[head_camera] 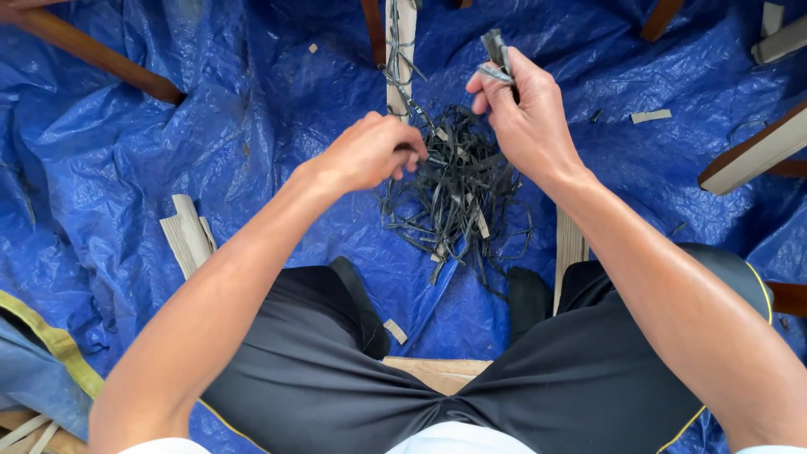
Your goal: The recorder is sitting on a blue tarp and sorting through a pile of black plastic strips, picking them up and bundling them by hand.
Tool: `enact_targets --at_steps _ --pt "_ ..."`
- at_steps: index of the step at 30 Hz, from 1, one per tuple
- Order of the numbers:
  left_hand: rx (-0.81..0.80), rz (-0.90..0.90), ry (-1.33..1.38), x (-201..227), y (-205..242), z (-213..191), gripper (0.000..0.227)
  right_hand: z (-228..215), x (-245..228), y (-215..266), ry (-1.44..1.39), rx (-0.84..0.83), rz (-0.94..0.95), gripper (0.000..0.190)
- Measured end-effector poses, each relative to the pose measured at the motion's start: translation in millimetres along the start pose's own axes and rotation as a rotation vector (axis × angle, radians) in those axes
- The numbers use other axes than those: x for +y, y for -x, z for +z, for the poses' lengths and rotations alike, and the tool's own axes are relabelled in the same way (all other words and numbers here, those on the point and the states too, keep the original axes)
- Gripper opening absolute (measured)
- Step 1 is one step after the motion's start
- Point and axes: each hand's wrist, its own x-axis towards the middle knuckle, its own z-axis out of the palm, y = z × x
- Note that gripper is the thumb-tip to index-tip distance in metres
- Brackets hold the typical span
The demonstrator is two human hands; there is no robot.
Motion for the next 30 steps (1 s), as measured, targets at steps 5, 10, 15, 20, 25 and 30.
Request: enact_targets --at_steps 5,10,15,20,25,30 --pt "0.268 0.315 0.146 40.0 15.8 -32.3 0.016 8.4 -9.5 4.6 -0.007 -0.082 0.003 0.021" --pt "0.419 0.342 0.270 42.4 11.1 -35.1 0.014 12.6 -8.6 3.2 -0.083 -0.159 -0.041 0.022" --pt "0.546 0.421 0.460 28.4 0.9 -32.7 0.018 10.1 -6.6 1.6 -0.074 -0.171 -0.131 0.022" --pt "0.665 0.366 1.058 23.4 -7.5 -29.8 0.030 4.4 -3.9 -3.2 -0.264 0.002 0.138 0.024" --pt "0.513 0.259 0.999 38.0 -12.2 -3.9 0.036 7.8 -4.0 -4.9 -0.327 0.005 0.157 0.023" --pt "0.539 0.299 0.938 47.9 -19.8 8.2 0.031 13.9 -8.6 -1.3 -0.344 -0.105 0.115 0.025"
